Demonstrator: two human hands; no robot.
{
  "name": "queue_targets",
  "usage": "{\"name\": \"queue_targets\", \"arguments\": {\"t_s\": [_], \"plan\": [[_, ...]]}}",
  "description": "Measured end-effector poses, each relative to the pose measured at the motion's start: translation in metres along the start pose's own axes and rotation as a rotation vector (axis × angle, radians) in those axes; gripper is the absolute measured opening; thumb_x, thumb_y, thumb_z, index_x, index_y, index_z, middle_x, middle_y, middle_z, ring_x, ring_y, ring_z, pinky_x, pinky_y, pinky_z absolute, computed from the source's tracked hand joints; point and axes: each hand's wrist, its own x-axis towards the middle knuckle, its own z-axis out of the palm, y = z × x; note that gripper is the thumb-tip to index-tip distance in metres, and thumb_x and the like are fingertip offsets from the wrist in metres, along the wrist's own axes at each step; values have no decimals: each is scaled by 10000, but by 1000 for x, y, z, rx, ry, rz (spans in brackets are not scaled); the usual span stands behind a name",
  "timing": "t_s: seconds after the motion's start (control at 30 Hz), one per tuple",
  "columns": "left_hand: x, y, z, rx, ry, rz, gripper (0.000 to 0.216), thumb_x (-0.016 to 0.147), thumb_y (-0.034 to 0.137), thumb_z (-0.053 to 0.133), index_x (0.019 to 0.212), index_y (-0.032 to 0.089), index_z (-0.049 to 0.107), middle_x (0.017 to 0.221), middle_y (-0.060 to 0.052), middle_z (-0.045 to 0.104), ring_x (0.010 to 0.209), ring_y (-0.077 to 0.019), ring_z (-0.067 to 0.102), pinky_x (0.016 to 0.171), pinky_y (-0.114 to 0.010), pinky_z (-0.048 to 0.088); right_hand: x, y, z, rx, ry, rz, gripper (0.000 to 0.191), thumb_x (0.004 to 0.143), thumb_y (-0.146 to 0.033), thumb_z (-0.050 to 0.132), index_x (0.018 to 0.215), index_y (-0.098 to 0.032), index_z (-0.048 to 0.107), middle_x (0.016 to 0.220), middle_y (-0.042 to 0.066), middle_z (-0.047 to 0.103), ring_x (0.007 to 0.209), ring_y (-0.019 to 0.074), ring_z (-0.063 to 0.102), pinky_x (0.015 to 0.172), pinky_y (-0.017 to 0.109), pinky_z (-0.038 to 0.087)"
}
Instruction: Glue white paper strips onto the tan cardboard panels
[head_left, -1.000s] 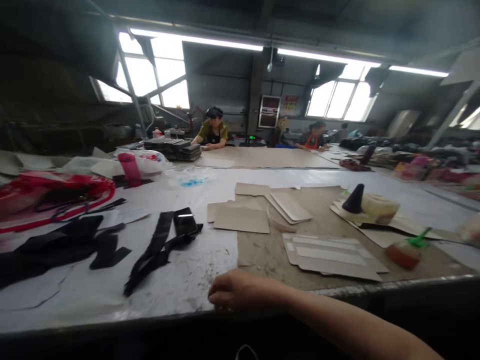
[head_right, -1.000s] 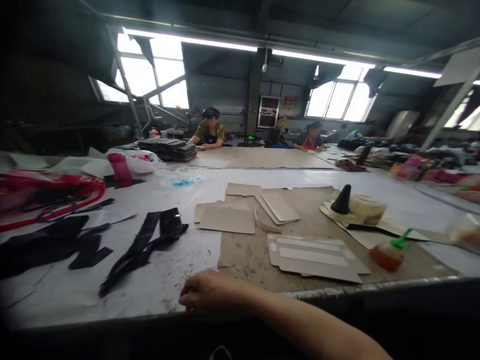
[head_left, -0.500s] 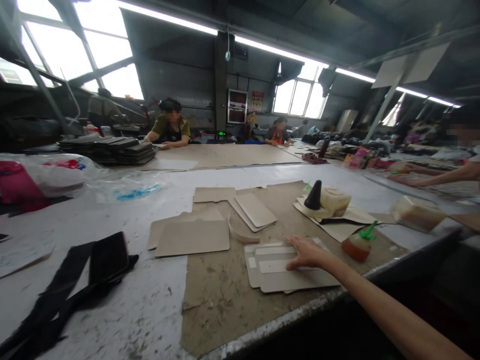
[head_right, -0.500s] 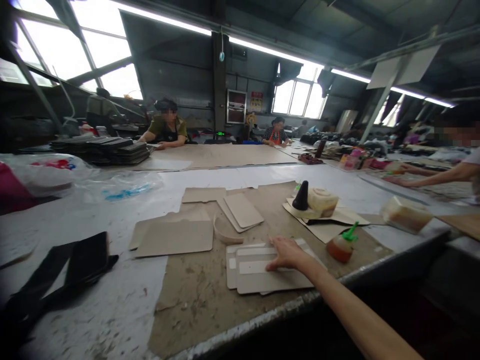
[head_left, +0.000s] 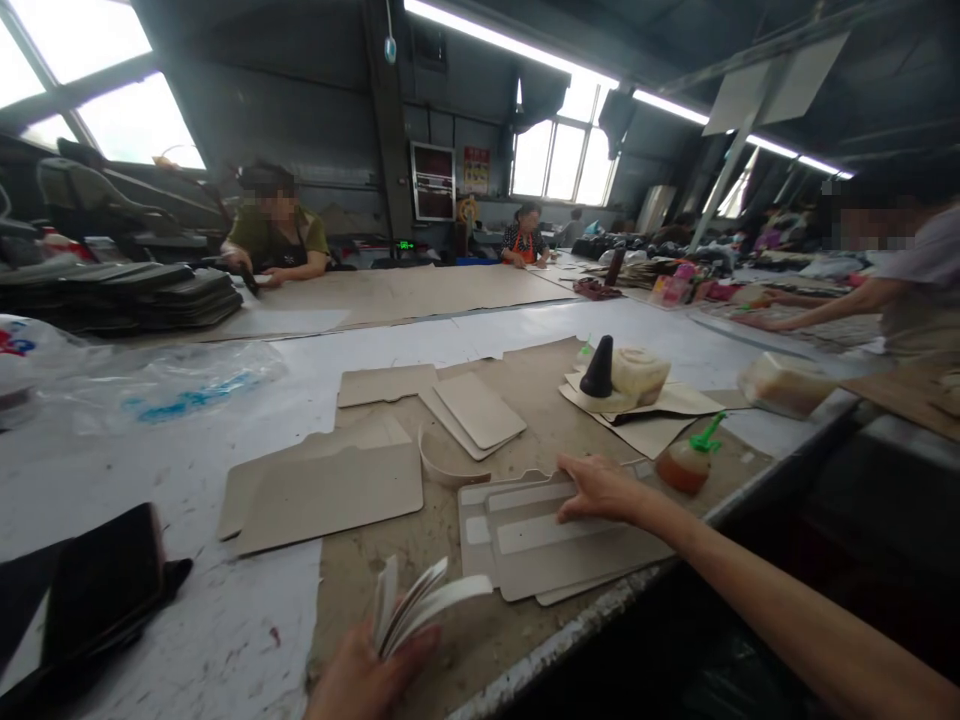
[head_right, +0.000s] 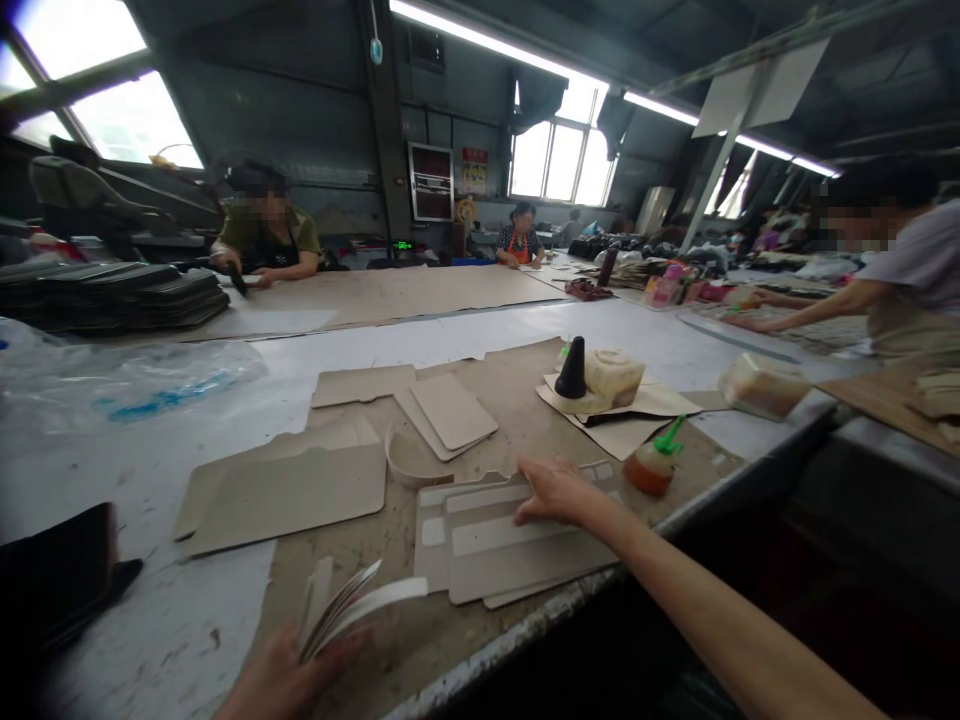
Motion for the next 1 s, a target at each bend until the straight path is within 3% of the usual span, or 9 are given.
{"name": "queue_targets", "arguments": {"t_s": [0.13, 0.23, 0.3, 0.4, 0.5, 0.67, 0.83, 0.9, 1.0], "plan": [[33, 22, 1, -81, -57, 12, 643, 587, 509, 708, 1102, 136, 606, 807, -46, 683, 811, -245, 614, 761, -290, 470, -24, -16, -19, 84, 95, -55, 371, 693, -415, 746, 912, -180, 558, 828, 47, 607, 791, 228, 566, 668, 298, 400], [28, 37, -21, -110, -2, -5, 741, 612, 511, 706, 1229, 147, 516, 520, 52, 543, 534, -165, 526, 580, -255, 440, -43, -44, -38, 146, 160, -140, 317, 741, -375, 728, 914, -189, 540, 867, 32, 590, 824, 199, 544, 705, 275, 394], [14, 45, -38, -147, 77, 29, 772, 596, 494, 734, 1261, 194, 481, 514, 81, 510, 483, -138, 474, 550, -243, 416, -49, -65, -45, 172, 240, -233, 298, 747, -364, 732, 877, -188, 530, 834, 19, 574, 805, 188, 529, 700, 268, 384], [-5, 47, -55, -79, 234, 72, 558, 554, 455, 751, 1027, 190, 617, 703, 22, 637, 668, -191, 576, 653, -251, 448, -49, -92, -38, 156, 413, -398, 273, 757, -343, 728, 812, -183, 514, 774, 15, 555, 758, 190, 508, 698, 292, 374], [-10, 35, -56, 60, 114, 86, 368, 567, 460, 720, 809, 189, 661, 790, -22, 688, 811, -262, 617, 743, -278, 469, -44, -104, -14, 67, 424, -451, 204, 767, -224, 707, 860, -174, 532, 811, 33, 583, 770, 212, 522, 722, 331, 376], [-1, 20, -44, 287, 24, 160, 277, 631, 429, 674, 829, 235, 680, 849, 3, 704, 848, -247, 633, 776, -269, 470, -46, -86, 2, 55, 426, -401, 307, 774, -207, 688, 1045, -189, 547, 943, 52, 619, 909, 239, 541, 914, 427, 338], [8, 9, -44, 298, -2, 224, 196, 705, 374, 586, 786, 231, 693, 824, -1, 709, 826, -241, 647, 727, -248, 483, -54, -42, -1, 185, 389, -210, 339, 675, -411, 771, 924, -248, 609, 1156, 72, 593, 1153, 283, 483, 1072, 554, 109], [10, 4, -45, 285, -23, 248, 168, 721, 321, 566, 764, 223, 695, 817, 0, 709, 813, -235, 646, 714, -241, 482, -53, -25, 3, 366, 325, -113, 306, 692, -431, 744, 895, -242, 615, 1229, 83, 567, 1204, 290, 455, 1077, 546, 148], [12, 7, -42, 205, -106, 208, 141, 721, 291, 604, 790, 214, 699, 842, 2, 711, 827, -230, 642, 738, -242, 482, -46, -12, 17, 817, 207, 7, 289, 726, -451, 694, 877, -225, 595, 1219, 96, 582, 1172, 280, 503, 1016, 451, 346]]}}
